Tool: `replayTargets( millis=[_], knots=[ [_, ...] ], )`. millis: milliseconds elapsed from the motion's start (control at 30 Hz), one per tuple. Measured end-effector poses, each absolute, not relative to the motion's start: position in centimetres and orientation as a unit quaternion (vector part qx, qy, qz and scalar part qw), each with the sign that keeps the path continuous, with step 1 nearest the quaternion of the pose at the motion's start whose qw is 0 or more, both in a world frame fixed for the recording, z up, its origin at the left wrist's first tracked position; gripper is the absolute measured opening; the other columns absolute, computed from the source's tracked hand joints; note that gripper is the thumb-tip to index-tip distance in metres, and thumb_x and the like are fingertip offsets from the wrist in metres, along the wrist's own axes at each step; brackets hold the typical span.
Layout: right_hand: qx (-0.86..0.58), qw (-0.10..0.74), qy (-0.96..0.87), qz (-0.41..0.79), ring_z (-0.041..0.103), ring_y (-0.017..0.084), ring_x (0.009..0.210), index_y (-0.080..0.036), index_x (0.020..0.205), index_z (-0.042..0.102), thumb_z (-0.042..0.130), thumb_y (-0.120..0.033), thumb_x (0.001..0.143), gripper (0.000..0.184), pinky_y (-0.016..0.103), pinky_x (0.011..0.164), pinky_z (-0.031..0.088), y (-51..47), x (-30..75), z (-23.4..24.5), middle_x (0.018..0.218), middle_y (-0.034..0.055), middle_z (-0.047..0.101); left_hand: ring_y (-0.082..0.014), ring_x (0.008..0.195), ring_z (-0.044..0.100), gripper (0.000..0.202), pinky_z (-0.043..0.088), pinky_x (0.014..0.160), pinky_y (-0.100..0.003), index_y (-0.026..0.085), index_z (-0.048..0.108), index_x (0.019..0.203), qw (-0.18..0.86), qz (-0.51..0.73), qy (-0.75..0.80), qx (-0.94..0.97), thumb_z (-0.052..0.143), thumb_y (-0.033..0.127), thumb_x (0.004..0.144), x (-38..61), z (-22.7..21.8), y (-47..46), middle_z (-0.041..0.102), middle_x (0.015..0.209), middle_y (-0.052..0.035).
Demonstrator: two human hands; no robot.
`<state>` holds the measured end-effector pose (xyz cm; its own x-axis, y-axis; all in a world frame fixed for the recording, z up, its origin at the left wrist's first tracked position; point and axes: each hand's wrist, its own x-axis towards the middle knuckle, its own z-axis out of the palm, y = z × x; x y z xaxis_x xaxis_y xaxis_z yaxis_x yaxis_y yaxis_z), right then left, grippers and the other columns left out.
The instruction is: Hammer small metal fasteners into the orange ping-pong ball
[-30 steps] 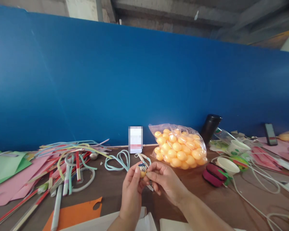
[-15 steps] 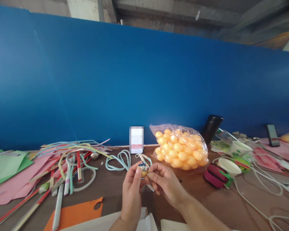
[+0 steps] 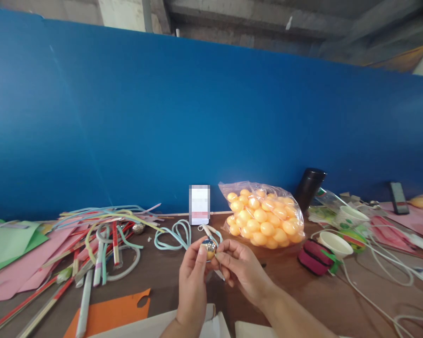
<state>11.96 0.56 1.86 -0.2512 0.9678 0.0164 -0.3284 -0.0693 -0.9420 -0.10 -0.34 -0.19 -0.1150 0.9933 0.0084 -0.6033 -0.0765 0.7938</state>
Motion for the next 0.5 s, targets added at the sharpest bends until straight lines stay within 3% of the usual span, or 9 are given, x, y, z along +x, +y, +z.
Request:
replayTargets(
  millis=[333,500],
  knots=[
    [-0.341,0.501,-0.462,0.647,0.045,0.004,0.039,-0.017,0.080,0.058,0.075,-0.031,0.079,0.022,0.013,0.032,0.039,0.59,11.90,1.81,0.063,-0.0007,0.068,-0.0182,0.077,0.067,0.038,0.054,0.069,-0.029,0.017,0.066,0.107,0.585,0.674,0.340,0.297,0.068,0.042,0.078,-0.06,-0.13,-0.30,0.071,0.093,-0.0079],
    [-0.332,0.508,-0.456,0.650,0.051,0.006,0.041,-0.019,0.085,0.054,0.076,-0.034,0.077,0.028,0.016,0.036,0.044,0.58,11.68,1.89,0.063,-0.0031,0.067,-0.0191,0.072,0.067,0.043,0.056,0.062,-0.031,0.018,0.067,0.106,0.578,0.680,0.339,0.297,0.071,0.045,0.073,0.08,0.07,-0.46,0.071,0.089,-0.0074]
  ],
)
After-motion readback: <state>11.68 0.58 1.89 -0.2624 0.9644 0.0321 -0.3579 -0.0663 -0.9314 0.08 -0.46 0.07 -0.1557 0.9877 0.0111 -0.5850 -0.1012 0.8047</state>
